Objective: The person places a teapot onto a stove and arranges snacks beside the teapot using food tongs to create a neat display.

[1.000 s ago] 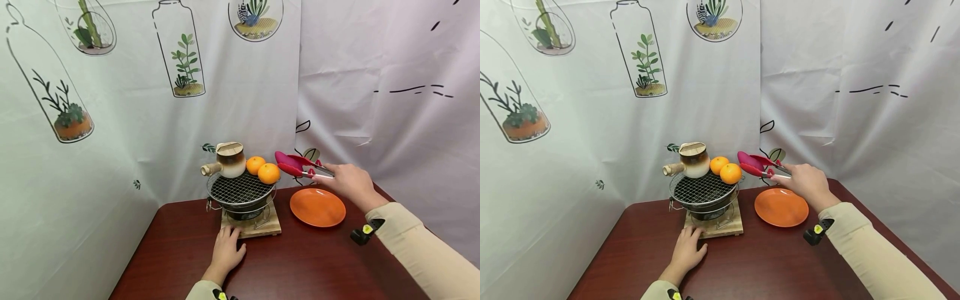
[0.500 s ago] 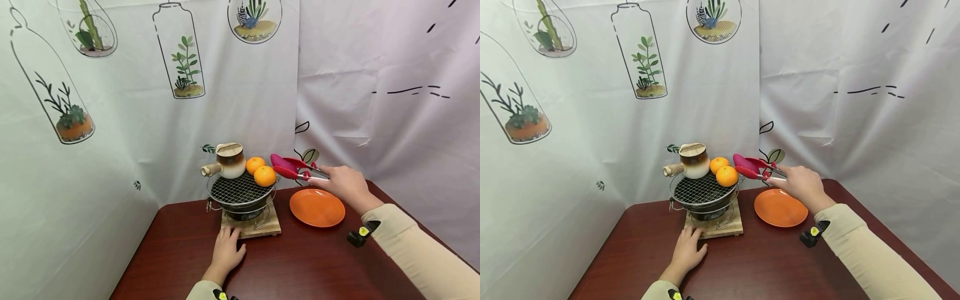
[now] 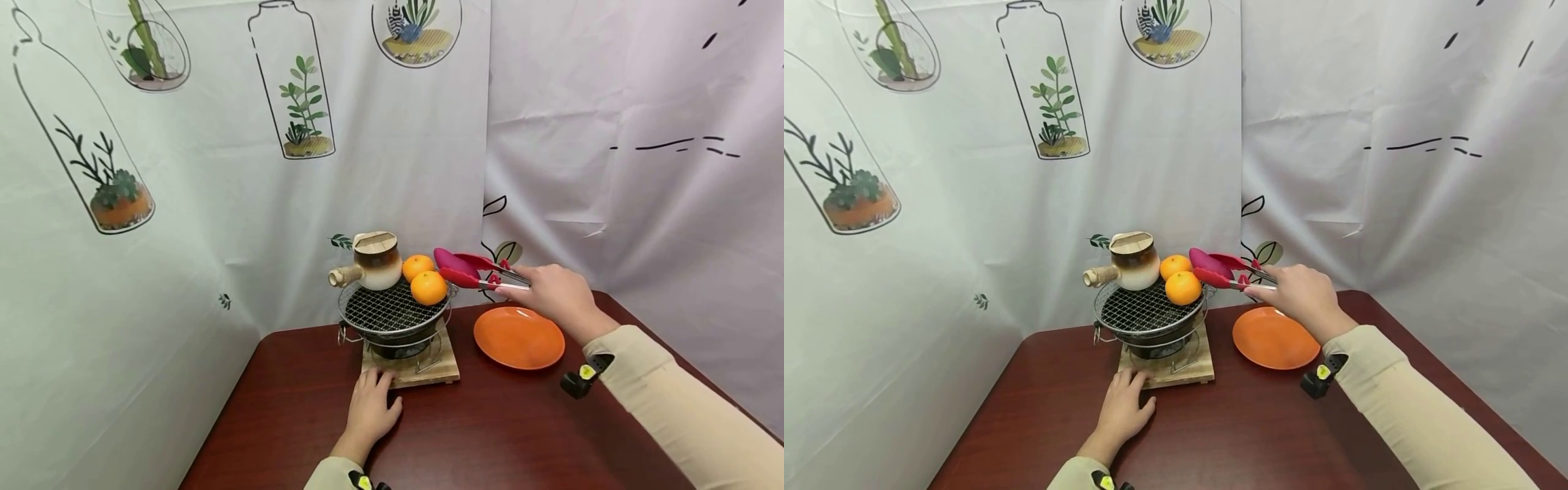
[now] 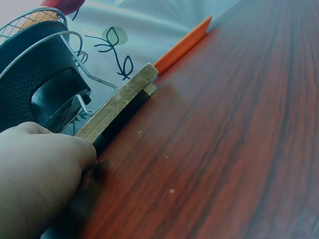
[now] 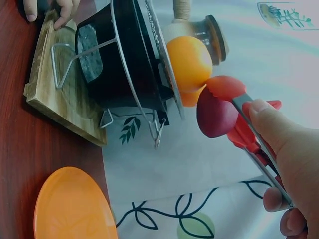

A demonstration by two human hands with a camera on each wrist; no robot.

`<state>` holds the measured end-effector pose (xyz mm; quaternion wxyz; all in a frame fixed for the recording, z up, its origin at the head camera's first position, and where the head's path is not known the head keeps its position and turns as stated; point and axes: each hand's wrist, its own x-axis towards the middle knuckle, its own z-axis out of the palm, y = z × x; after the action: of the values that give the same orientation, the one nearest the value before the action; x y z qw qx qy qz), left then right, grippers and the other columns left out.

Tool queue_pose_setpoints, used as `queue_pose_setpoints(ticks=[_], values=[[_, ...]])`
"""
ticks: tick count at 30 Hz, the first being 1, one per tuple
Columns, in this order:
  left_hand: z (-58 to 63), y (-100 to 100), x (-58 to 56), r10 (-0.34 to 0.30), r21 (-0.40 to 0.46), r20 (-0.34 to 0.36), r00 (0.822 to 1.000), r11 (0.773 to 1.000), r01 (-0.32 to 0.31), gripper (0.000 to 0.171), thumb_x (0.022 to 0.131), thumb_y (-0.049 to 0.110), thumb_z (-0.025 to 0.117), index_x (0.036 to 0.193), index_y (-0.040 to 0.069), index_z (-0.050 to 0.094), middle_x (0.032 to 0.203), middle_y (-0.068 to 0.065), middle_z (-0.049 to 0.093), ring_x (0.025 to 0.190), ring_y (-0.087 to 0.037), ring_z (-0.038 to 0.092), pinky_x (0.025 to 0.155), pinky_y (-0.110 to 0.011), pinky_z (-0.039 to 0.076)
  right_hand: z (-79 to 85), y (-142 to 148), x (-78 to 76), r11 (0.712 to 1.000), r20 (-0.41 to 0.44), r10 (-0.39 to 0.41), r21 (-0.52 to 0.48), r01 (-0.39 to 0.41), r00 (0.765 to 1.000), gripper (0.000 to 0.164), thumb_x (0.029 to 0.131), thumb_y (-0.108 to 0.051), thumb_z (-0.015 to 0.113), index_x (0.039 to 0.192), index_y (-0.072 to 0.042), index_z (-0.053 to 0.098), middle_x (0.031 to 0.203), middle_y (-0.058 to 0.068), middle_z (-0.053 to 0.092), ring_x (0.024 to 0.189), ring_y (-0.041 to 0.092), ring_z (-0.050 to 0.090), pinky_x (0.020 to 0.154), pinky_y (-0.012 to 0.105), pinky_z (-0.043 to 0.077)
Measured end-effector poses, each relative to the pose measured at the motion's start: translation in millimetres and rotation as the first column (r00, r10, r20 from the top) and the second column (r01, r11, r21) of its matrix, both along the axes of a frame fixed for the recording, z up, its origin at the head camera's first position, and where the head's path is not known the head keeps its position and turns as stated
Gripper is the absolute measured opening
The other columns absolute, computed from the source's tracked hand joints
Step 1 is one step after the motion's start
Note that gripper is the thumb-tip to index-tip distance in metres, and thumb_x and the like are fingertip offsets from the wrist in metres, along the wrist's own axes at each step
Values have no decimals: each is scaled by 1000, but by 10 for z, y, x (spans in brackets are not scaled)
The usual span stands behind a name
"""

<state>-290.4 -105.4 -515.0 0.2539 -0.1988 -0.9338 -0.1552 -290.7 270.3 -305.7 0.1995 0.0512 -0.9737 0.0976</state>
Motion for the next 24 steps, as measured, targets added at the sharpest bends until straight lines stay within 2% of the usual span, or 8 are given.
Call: queue_pose_setpoints(ticks=[7,16,24], values=[[-15,-2,-13,3,-1,-28,1000,1000,-3,38,79,24,77,115,17,67,118,-11,56,114,-33,53,98,-51,44,88,-87,-11,1000,-15,5,-5,-5,1000,101,72,-95,44,142,-23,61,113,25,70,91,41,66,51,45,47],[-8,4,-12,3,1,-22,1000,1000,-3,37,79,24,77,115,17,67,118,-11,56,114,-33,53,98,-52,44,223,-232,-18,999,-34,45,12,-44,998,108,70,-98,35,141,-22,61,111,24,71,91,38,67,58,50,51],[-14,5,-10,7,-1,-4,1000,1000,-7,37,81,24,76,116,17,67,119,-12,56,115,-33,53,99,-52,44,333,-378,-33,997,-46,72,34,-71,996,97,76,-93,40,145,-27,57,119,18,71,88,34,67,52,42,49]])
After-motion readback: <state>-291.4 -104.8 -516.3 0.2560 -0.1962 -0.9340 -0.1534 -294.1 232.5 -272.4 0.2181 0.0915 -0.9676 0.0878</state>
